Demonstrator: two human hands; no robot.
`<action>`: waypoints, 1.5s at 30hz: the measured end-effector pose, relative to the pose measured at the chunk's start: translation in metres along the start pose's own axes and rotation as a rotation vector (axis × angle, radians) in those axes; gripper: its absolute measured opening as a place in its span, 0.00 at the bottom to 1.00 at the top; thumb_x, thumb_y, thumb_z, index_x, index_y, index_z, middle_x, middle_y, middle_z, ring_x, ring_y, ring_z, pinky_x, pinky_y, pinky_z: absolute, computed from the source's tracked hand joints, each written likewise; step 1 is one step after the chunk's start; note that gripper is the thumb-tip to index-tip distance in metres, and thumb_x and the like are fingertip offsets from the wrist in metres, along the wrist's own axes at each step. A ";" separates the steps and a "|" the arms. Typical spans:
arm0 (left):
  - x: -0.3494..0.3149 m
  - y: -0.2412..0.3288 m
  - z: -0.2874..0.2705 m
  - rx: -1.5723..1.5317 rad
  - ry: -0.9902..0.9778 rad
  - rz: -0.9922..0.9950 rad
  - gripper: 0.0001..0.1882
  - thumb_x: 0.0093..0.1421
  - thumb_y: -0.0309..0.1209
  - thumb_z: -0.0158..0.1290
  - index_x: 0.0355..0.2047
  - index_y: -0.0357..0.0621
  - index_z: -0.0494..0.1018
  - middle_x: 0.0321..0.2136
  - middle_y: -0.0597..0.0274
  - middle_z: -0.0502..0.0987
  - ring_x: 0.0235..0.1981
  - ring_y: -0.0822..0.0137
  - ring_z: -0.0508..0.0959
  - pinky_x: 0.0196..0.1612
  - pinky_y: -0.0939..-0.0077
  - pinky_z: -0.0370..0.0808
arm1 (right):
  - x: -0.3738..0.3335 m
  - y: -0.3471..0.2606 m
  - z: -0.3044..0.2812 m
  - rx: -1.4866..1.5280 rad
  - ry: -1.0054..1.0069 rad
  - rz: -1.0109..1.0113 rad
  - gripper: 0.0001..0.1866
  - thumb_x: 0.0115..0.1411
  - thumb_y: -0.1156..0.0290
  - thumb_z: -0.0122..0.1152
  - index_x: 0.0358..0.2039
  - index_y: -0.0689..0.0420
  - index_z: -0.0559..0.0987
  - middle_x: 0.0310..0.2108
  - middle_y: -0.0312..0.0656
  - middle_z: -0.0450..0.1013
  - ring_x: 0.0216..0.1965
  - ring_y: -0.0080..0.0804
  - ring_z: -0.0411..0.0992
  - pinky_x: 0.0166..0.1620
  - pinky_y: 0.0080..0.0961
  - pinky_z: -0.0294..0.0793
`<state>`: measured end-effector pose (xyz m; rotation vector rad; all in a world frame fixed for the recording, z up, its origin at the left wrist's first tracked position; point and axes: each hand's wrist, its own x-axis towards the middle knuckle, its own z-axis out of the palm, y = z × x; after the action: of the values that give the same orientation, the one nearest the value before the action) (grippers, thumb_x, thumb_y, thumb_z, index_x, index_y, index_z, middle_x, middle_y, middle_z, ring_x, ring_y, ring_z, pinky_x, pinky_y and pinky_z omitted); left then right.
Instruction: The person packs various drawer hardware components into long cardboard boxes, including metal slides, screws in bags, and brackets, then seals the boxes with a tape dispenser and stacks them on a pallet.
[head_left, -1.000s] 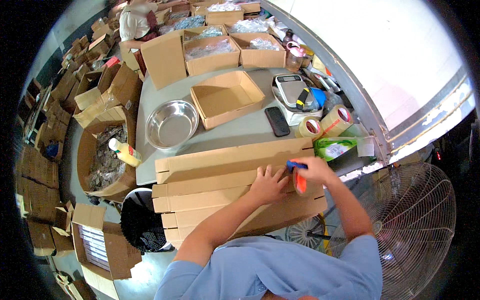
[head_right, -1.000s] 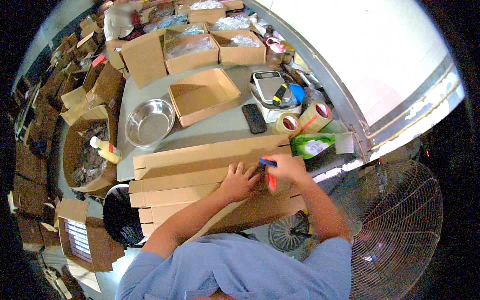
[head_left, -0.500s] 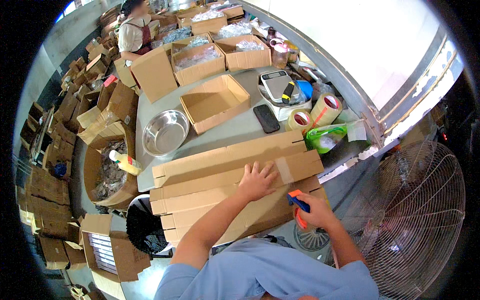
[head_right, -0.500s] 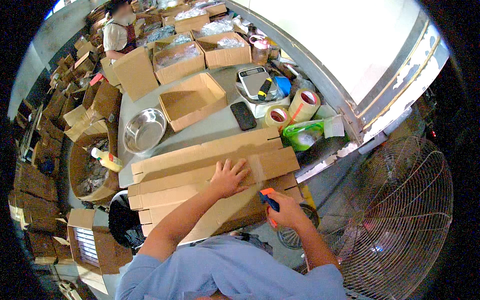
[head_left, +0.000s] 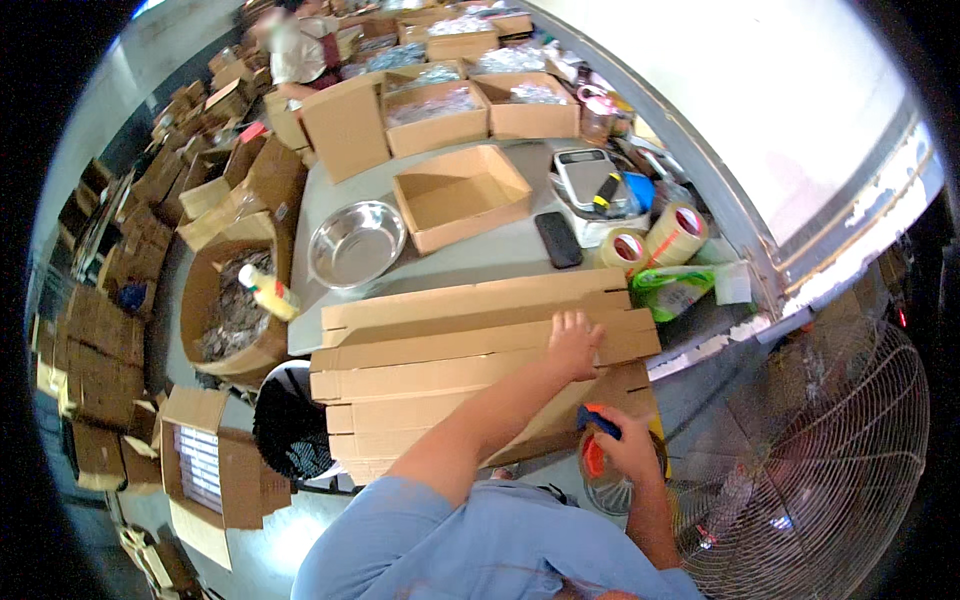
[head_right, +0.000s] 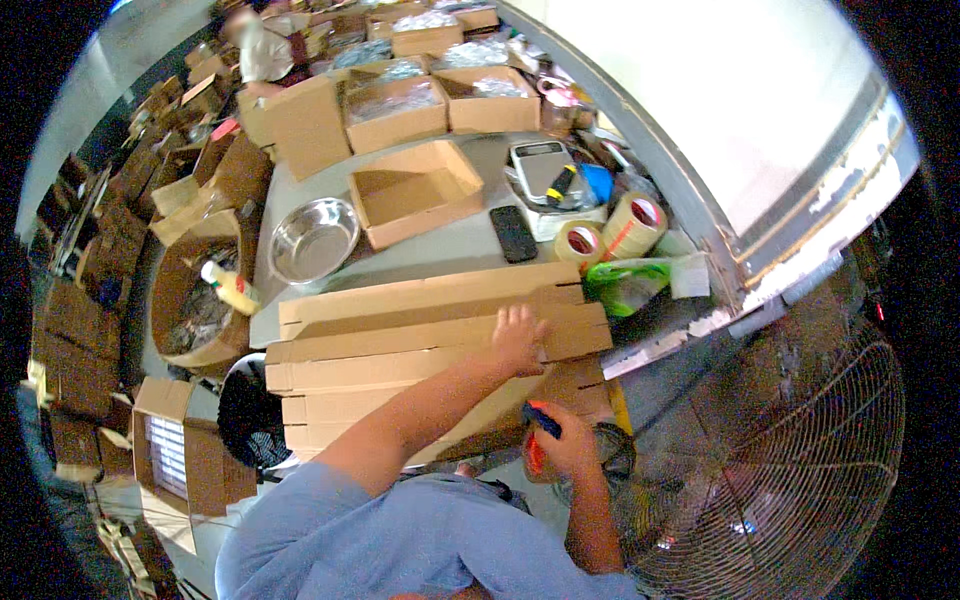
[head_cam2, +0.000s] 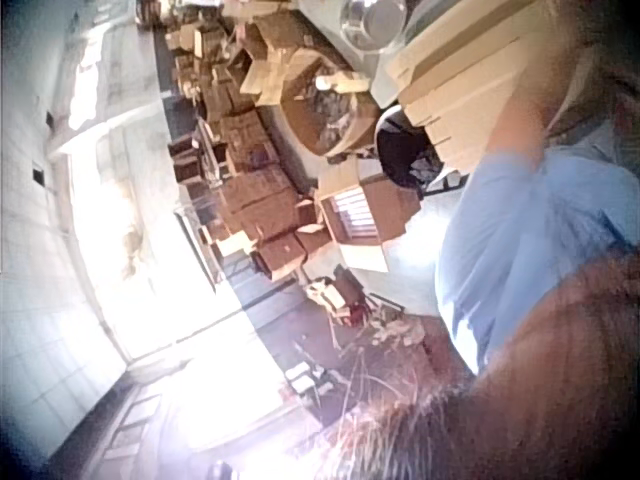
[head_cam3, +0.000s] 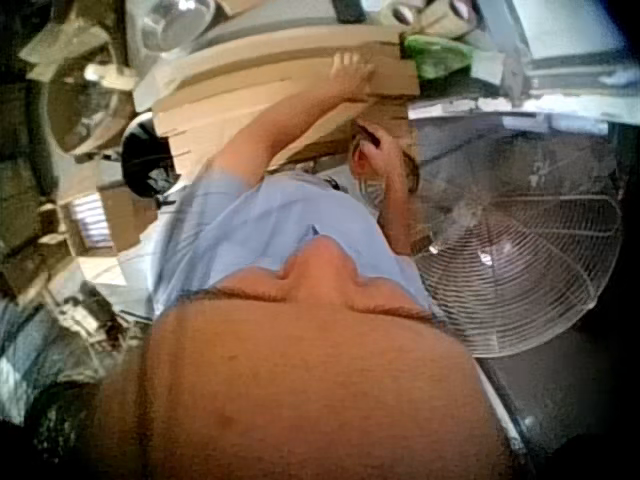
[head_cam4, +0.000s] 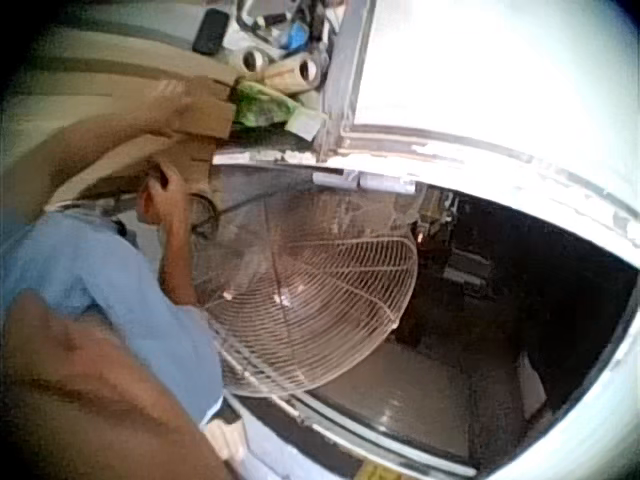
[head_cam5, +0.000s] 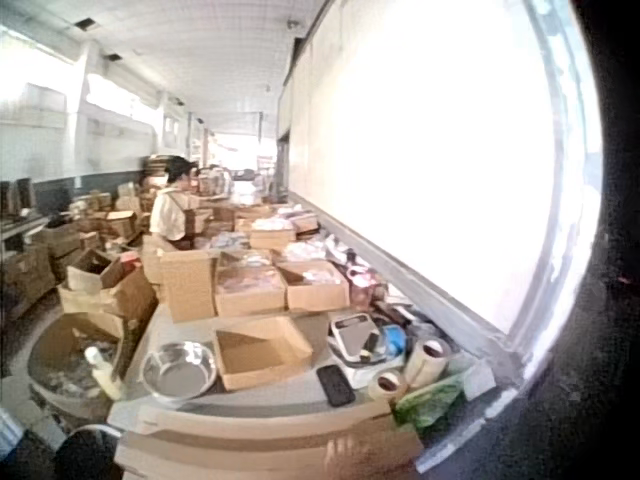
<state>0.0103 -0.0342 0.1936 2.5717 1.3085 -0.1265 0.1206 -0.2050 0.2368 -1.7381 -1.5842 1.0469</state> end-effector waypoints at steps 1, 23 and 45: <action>0.000 0.001 -0.005 -0.029 -0.057 -0.005 0.46 0.42 0.51 0.61 0.62 0.59 0.55 0.59 0.42 0.56 0.61 0.44 0.54 0.60 0.42 0.47 | -0.007 -0.013 0.002 -0.067 -0.010 0.029 0.23 0.48 0.67 0.58 0.47 0.57 0.75 0.43 0.51 0.74 0.45 0.45 0.73 0.49 0.32 0.69; -0.284 -0.298 0.022 0.134 0.306 0.085 0.36 0.53 0.61 0.46 0.62 0.74 0.54 0.64 0.54 0.51 0.61 0.44 0.55 0.60 0.41 0.49 | 0.159 -0.237 0.217 -0.223 -0.019 -0.468 0.16 0.53 0.62 0.56 0.40 0.53 0.80 0.32 0.50 0.77 0.35 0.45 0.75 0.40 0.33 0.73; -0.284 -0.291 0.008 0.016 0.277 0.086 0.32 0.54 0.59 0.45 0.59 0.68 0.62 0.63 0.54 0.53 0.62 0.45 0.54 0.61 0.38 0.46 | 0.077 -0.098 0.256 -0.036 -0.255 0.122 0.23 0.50 0.56 0.57 0.41 0.60 0.78 0.37 0.52 0.76 0.41 0.42 0.75 0.45 0.31 0.71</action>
<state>-0.3921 -0.0947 0.1865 2.7288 1.2852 0.2452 -0.1474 -0.1404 0.1668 -1.8014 -1.6735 1.3528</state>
